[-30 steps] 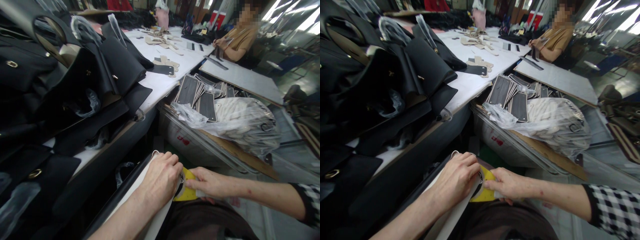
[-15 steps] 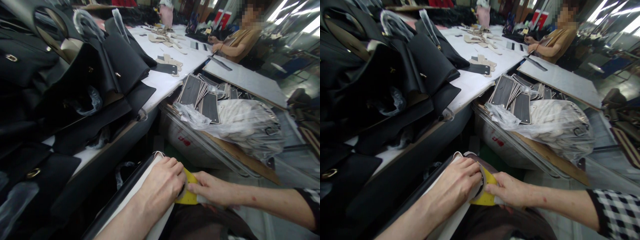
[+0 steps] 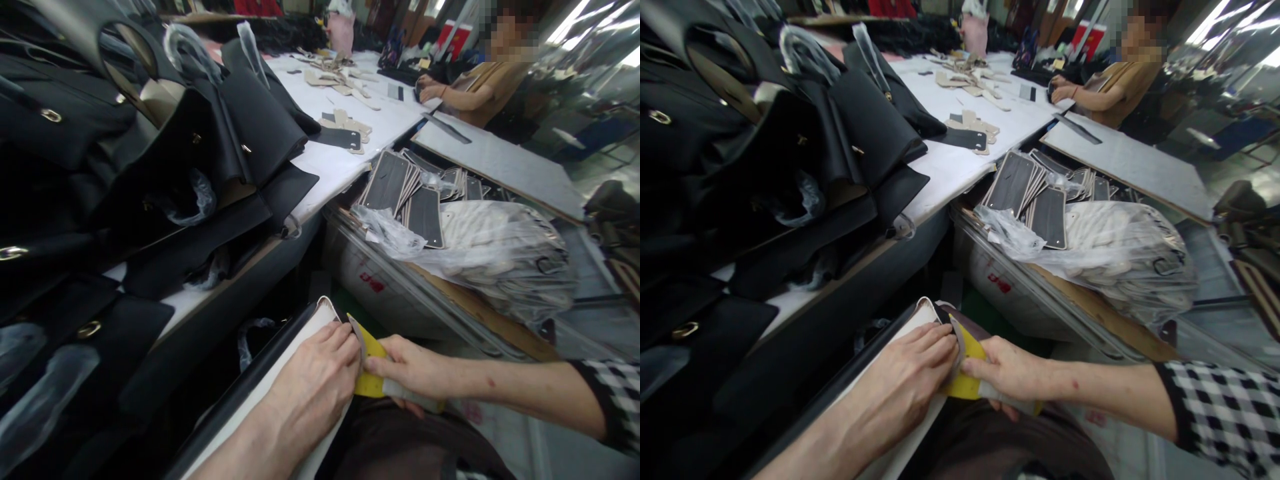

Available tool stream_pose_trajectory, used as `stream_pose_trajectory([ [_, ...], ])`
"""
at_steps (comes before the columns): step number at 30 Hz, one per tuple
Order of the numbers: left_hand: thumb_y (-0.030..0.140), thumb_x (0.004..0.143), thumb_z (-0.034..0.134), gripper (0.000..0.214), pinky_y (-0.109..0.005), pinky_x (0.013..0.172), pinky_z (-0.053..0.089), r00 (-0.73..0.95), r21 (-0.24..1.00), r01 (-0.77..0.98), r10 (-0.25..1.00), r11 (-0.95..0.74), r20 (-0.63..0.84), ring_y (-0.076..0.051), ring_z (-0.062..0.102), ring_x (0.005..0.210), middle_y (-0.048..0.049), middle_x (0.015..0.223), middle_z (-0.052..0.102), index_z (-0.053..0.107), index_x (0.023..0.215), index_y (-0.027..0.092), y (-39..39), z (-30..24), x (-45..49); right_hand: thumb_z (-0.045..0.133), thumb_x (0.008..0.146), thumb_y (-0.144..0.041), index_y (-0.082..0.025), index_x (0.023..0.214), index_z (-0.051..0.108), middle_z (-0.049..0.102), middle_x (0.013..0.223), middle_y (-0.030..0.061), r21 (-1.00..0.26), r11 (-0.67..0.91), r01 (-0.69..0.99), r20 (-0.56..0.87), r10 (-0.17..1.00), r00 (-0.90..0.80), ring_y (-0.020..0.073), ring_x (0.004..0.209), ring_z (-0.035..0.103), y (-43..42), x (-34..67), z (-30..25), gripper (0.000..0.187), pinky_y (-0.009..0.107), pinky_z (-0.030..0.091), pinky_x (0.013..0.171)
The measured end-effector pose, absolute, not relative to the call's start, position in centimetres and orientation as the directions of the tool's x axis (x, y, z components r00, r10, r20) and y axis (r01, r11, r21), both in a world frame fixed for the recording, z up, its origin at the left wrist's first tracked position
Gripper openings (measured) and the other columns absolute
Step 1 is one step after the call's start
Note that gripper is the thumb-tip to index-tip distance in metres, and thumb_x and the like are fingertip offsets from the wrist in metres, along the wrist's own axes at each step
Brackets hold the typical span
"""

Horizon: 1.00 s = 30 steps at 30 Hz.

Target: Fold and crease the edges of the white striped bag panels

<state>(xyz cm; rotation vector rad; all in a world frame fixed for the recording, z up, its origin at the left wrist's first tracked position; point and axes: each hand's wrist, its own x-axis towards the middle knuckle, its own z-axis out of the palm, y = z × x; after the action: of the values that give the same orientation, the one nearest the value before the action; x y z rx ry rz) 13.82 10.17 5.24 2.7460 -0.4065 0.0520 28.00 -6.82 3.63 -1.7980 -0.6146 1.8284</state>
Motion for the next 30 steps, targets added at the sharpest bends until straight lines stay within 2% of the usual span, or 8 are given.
stream_pose_trajectory([
  [4,0.014,0.089,0.052,0.011,-0.038,0.094,0.046,0.976,0.451,-0.205,-0.214,-0.869,0.03,-0.023,0.056,0.098,-0.0061,0.099,0.061,0.06,0.096,0.016,10.1,6.1,13.8,0.045,0.08,-0.082,-0.014,0.066,0.054,0.057,0.046,0.0029,-0.608,-0.781,-0.139,-0.787,0.617,-0.024,0.0127,0.033,0.054,-7.1,26.7,3.5,0.07,0.017,0.041,0.031],
  [9,0.01,0.081,0.049,0.013,-0.038,0.082,0.048,0.992,0.411,-0.112,-0.123,-0.905,0.0,-0.022,0.056,0.084,-0.0058,0.09,0.06,0.056,0.089,0.017,9.3,7.2,14.1,0.045,0.08,-0.083,-0.014,0.05,0.051,0.054,0.042,0.0065,-0.592,-0.724,-0.353,-0.78,0.625,0.027,0.0131,0.029,0.051,-7.3,23.8,3.3,0.075,0.018,0.037,0.027],
  [13,0.01,0.078,0.051,0.017,-0.037,0.08,0.048,0.995,0.368,-0.074,-0.093,-0.927,-0.035,-0.022,0.057,0.085,-0.0044,0.093,0.061,0.056,0.092,0.017,8.4,7.9,14.4,0.035,0.092,-0.072,-0.014,0.056,0.051,0.053,0.041,0.0067,-0.522,-0.699,-0.489,-0.804,0.594,0.01,0.0147,0.028,0.05,-7.5,21.6,2.5,0.07,0.02,0.038,0.026],
  [19,0.017,0.08,0.056,0.012,-0.038,0.079,0.048,0.998,0.269,-0.001,-0.017,-0.963,-0.06,-0.023,0.057,0.087,-0.0039,0.093,0.06,0.055,0.091,0.019,6.8,8.0,14.5,0.027,0.1,-0.059,-0.019,0.09,0.047,0.056,0.046,0.0002,-0.467,-0.652,-0.597,-0.798,0.601,-0.032,0.0169,0.032,0.053,-7.8,20.1,2.2,0.046,0.025,0.046,0.032],
  [23,0.015,0.089,0.046,0.014,-0.039,0.082,0.048,0.999,0.242,0.023,0.012,-0.97,-0.046,-0.023,0.058,0.088,-0.0046,0.095,0.061,0.056,0.098,0.018,6.0,8.0,14.6,0.025,0.101,-0.056,-0.014,0.089,0.057,0.056,0.046,0.0026,-0.421,-0.728,-0.541,-0.799,0.58,-0.158,0.0151,0.032,0.05,-10.4,20.4,3.1,0.055,0.022,0.042,0.033],
  [25,0.013,0.093,0.04,0.018,-0.039,0.084,0.048,0.999,0.239,0.027,0.021,-0.971,-0.026,-0.022,0.059,0.09,-0.0047,0.097,0.062,0.057,0.1,0.018,5.8,8.0,14.5,0.04,0.095,-0.059,-0.01,0.087,0.065,0.057,0.047,0.0028,-0.471,-0.739,-0.482,-0.77,0.611,-0.184,0.0113,0.033,0.047,-12.6,21.2,3.7,0.055,0.018,0.036,0.033],
  [27,0.011,0.094,0.039,0.021,-0.038,0.087,0.047,1.0,0.257,0.013,0.014,-0.966,0.002,-0.021,0.059,0.095,-0.0049,0.102,0.062,0.057,0.102,0.018,5.7,8.0,14.3,0.057,0.086,-0.062,-0.01,0.09,0.069,0.056,0.049,0.0008,-0.562,-0.691,-0.454,-0.733,0.671,-0.114,0.0082,0.034,0.044,-14.6,22.4,4.2,0.054,0.016,0.032,0.034],
  [30,0.007,0.092,0.042,0.026,-0.037,0.092,0.046,1.0,0.296,-0.011,-0.003,-0.955,0.029,-0.02,0.058,0.103,-0.0052,0.112,0.062,0.056,0.111,0.018,5.9,7.6,13.8,0.065,0.079,-0.065,-0.011,0.097,0.068,0.053,0.051,-0.0031,-0.725,-0.522,-0.45,-0.652,0.73,0.204,0.0068,0.038,0.042,-15.5,24.2,4.2,0.057,0.017,0.032,0.038],
])
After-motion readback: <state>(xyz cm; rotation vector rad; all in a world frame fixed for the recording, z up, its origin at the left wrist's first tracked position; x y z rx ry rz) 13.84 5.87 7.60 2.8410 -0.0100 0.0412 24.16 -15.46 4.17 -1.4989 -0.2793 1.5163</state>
